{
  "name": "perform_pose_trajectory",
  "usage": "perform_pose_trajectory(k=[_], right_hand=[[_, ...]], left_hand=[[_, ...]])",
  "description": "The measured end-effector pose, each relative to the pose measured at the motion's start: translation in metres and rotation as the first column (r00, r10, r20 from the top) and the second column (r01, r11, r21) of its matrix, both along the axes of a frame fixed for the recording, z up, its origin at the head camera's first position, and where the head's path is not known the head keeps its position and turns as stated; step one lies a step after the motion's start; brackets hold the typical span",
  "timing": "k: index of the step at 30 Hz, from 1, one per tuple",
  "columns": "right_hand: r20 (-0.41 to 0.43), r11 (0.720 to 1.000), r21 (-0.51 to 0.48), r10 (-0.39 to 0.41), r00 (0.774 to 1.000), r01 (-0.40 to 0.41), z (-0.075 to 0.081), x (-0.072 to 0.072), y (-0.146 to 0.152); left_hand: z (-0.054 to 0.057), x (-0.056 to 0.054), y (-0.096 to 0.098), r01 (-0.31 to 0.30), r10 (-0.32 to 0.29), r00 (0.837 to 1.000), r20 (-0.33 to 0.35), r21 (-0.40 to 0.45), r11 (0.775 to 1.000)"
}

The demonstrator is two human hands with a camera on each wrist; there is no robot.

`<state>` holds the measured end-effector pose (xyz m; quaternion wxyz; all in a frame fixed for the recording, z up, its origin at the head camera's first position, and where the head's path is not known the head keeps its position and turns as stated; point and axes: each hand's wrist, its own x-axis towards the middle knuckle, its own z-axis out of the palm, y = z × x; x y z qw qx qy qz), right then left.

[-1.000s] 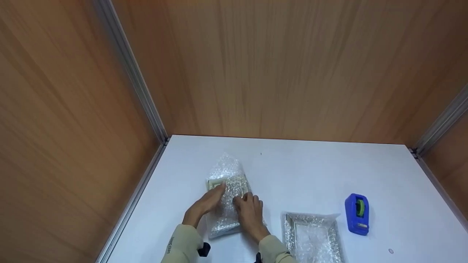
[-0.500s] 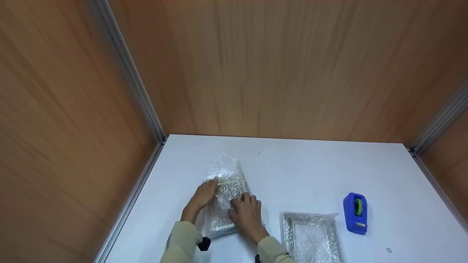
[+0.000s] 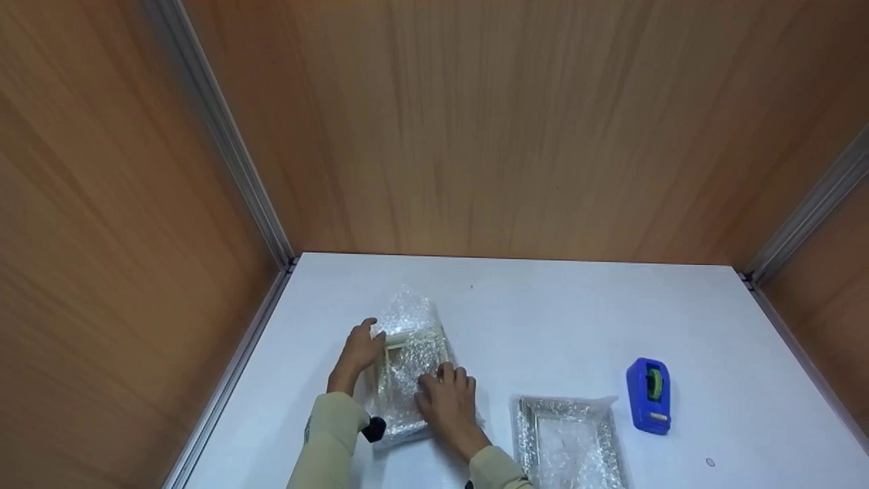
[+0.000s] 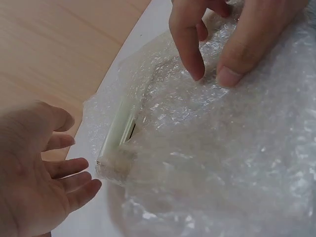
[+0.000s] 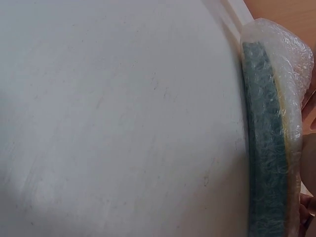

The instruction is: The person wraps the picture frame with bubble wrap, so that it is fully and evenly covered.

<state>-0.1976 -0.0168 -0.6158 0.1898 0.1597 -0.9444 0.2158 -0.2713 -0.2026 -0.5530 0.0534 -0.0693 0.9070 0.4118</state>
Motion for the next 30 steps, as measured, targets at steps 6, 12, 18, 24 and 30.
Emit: perform_pose_trajectory(k=[6, 12, 18, 24, 30], right_hand=[[0.066, 1.000, 0.027, -0.013, 0.998, 0.011, 0.002, 0.002, 0.001], [0.067, 0.999, 0.037, -0.013, 0.998, 0.011, 0.002, 0.006, 0.002], [0.057, 0.998, 0.052, -0.030, 0.998, 0.027, 0.002, 0.008, 0.000], [0.072, 0.998, 0.062, -0.020, 0.997, 0.016, 0.002, 0.010, 0.000], [-0.002, 0.997, 0.073, -0.022, 1.000, 0.022, 0.000, 0.011, 0.000]], left_hand=[[-0.001, -0.006, -0.003, 0.006, -0.011, 0.990, 0.144, 0.032, 0.999], [-0.006, -0.008, -0.005, -0.024, 0.013, 0.984, 0.175, 0.065, 0.998], [-0.007, -0.010, -0.001, -0.029, 0.029, 0.988, 0.153, -0.004, 1.000], [-0.005, -0.009, 0.005, 0.033, -0.024, 0.994, 0.111, -0.081, 0.996], [-0.007, -0.010, 0.011, 0.066, -0.067, 0.993, 0.094, 0.019, 0.998]])
